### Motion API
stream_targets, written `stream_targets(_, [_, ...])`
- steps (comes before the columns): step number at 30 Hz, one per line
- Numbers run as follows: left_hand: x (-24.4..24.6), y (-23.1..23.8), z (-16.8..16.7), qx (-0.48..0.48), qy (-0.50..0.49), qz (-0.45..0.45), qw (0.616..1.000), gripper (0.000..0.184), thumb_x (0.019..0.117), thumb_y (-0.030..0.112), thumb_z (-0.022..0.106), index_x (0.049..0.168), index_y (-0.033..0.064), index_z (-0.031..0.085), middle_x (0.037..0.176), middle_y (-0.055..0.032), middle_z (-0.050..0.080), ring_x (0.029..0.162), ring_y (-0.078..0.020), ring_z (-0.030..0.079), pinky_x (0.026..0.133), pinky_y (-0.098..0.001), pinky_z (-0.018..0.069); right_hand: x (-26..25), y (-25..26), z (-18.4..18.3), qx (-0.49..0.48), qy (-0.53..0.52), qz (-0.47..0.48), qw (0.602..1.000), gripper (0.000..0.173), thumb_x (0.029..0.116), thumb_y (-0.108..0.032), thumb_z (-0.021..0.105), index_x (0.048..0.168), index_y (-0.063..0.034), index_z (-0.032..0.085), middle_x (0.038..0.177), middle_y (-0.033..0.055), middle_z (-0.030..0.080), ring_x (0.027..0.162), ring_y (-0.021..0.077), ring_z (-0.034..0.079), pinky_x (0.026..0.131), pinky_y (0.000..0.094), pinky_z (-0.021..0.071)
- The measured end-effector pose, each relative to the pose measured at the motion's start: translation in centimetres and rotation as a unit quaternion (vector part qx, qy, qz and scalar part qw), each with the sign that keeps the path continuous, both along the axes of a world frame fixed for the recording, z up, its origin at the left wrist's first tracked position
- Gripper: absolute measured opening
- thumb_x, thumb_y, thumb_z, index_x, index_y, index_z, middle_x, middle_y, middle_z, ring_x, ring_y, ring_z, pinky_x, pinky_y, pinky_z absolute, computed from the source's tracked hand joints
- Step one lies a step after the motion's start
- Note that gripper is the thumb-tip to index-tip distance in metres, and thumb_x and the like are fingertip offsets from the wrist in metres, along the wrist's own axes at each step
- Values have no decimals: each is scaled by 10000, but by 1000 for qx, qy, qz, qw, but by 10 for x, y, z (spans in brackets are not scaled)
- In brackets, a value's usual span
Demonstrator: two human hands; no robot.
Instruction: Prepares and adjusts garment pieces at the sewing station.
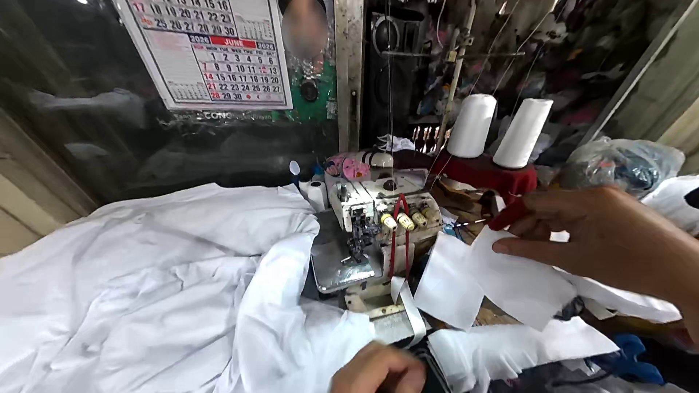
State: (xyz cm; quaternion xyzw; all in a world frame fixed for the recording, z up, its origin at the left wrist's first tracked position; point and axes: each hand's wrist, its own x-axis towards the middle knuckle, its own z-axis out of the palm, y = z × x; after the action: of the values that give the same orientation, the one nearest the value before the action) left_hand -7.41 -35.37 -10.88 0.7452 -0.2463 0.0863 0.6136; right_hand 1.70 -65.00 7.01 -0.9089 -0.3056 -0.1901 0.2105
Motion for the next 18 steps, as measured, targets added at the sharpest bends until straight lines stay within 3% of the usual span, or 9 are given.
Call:
stream_targets(2, [7,-45,-19,-166,90,-49,981,281,1064,184,536,1149,-38,686,1033,-103,731,932,-179,718,835,-368,619,-26,11,-23,36,14,-1,999,222,845,-396,780,997,-243,730,783,-139,710,647,23,676,553,241,609])
stream_targets(4, [0,-77,-45,-364,228,-176,886,450,1055,350,556,1303,-24,581,1198,-131,694,1105,-227,685,990,-442,563,-47,17,-63,104,64,-5,992,237,877,-394,774,1052,-237,742,824,-114,728,662,52,687,574,267,618])
stream_targets(6, [-15,-89,-53,-479,298,-190,803,349,1024,252,624,1279,15,588,1176,-133,710,1088,-234,700,990,-467,559,-64,19,-111,189,94,-7,977,267,908,-345,775,1110,-177,731,862,-57,745,698,98,708,623,300,635])
stream_targets(7, [-21,-87,-51,-470,300,-148,817,263,1028,153,604,1234,-9,621,1123,-144,728,1029,-232,722,942,-458,587,-74,20,-132,227,100,-15,969,277,912,-298,779,1126,-133,719,879,-32,748,713,108,714,643,308,642])
stream_targets(9, [-22,-70,-48,-332,255,-68,906,176,1000,32,620,1132,-68,676,1016,-156,743,921,-221,737,862,-418,622,-102,23,-164,285,140,-29,948,283,926,-175,767,1171,-52,692,939,13,753,771,122,723,695,317,643])
stream_targets(11, [-12,-41,-44,-94,178,-65,977,171,956,159,731,1022,1,730,902,-65,753,808,-142,734,756,-337,642,-118,23,-183,311,195,-12,930,343,943,-131,738,1247,-6,640,1126,77,736,969,180,735,843,378,648])
stream_targets(14, [3,-17,-18,209,91,-141,963,315,939,372,740,828,84,673,696,-7,617,626,-98,590,571,-301,499,-111,36,-195,290,274,101,911,633,927,-266,775,1471,-53,531,1468,107,568,1307,235,594,1049,458,571])
stream_targets(16, [10,-16,5,319,60,-189,927,268,897,301,742,775,79,654,668,-46,598,617,-157,578,560,-365,470,-99,52,-198,277,291,158,902,540,924,-315,782,1388,-103,606,1315,40,666,1122,157,693,865,372,657])
stream_targets(18, [11,-9,16,354,67,-190,913,306,914,364,740,806,86,673,695,-42,615,641,-155,587,588,-368,471,-90,56,-198,267,287,161,906,324,941,-307,761,1211,-139,694,1049,-32,735,838,72,710,664,272,631])
